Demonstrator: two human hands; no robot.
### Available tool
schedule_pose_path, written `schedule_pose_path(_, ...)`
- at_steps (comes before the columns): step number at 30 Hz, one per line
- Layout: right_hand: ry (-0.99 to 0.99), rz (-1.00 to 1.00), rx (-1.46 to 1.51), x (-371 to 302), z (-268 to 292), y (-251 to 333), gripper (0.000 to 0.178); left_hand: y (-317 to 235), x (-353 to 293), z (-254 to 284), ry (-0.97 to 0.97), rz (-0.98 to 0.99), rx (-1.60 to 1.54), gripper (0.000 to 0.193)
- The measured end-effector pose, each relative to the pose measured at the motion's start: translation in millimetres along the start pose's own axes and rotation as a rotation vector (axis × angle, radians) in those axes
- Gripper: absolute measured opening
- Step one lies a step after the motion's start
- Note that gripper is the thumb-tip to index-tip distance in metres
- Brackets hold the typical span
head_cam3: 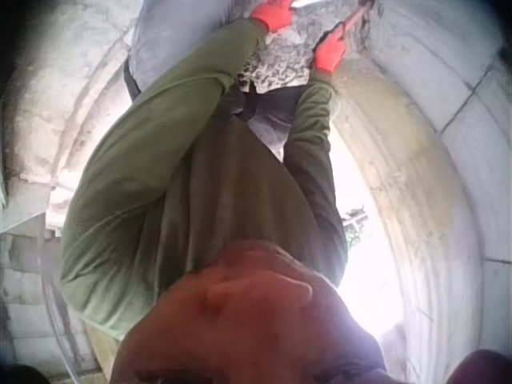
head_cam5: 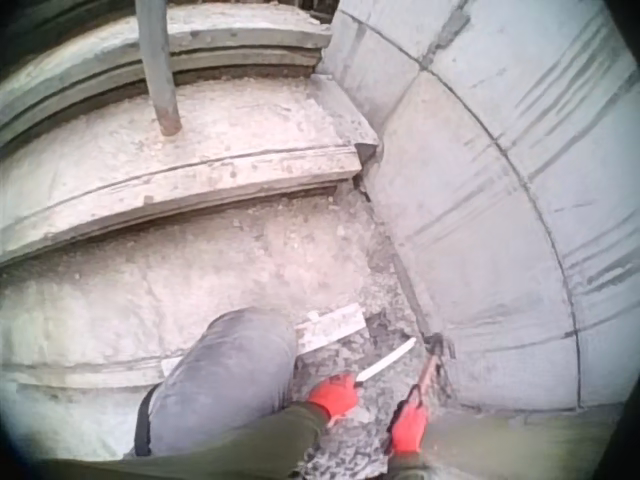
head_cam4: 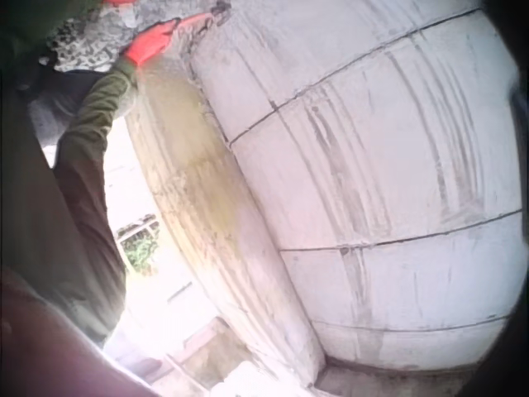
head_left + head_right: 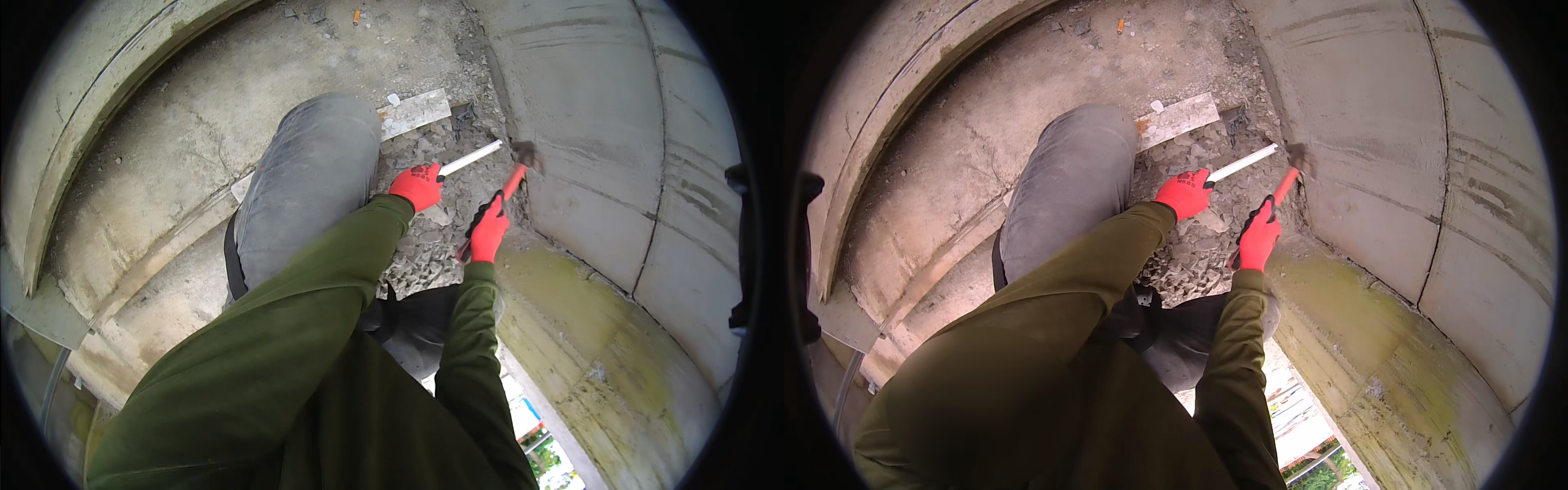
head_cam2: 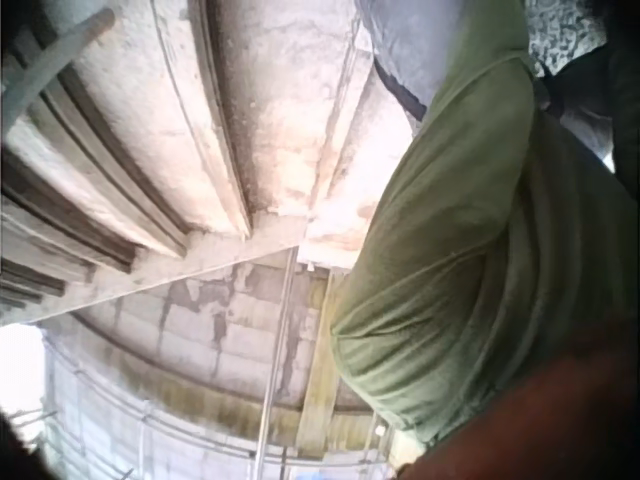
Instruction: The person uses a hammer and chisel to break concrete on a spiral staircase. They repeatedly strike the chisel to chip away material, creating debris on the stair surface.
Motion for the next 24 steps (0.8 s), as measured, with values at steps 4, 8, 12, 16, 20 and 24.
schedule_pose_path(4, 0.200, -0.371, 0.194, -2, 5, 21, 0.056, -8, 22, 19, -0.061, -0.035, 0.007, 0.030)
schedule_pose_path(8, 0.075, -0.051, 0.314, -20, 15, 54, 0.051, 11, 2, 7, -0.053, -0.015, 0.012, 0.030)
schedule_pose_path(12, -0.116, 0.267, -0.137, 1, -7, -1, 0.053, 2, 3, -2, -0.041, -0.055, -0.002, 0.029)
schedule_pose_path(16, 0.209, -0.362, 0.150, 5, -3, 1, 0.060, 5, 6, 3, -0.040, -0.031, 0.023, 0.029)
schedule_pose_path(20, 0.070, -0.108, 0.404, -9, 10, 54, 0.058, 10, 2, 5, -0.071, -0.008, 0.030, 0.027)
schedule_pose_path(24, 0.047, -0.091, 0.277, -3, -2, 6, 0.057, -1, -2, 6, -0.026, -0.002, 0.009, 0.027)
Point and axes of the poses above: each hand's wrist, its own x-axis towards the middle knuckle, its own z-axis out of the back of the hand, y = z × x, the point moved 5 cm from there along x, towards the middle knuckle, and after that the axes turned 4 degrees about -x, right-handed, at the moved point
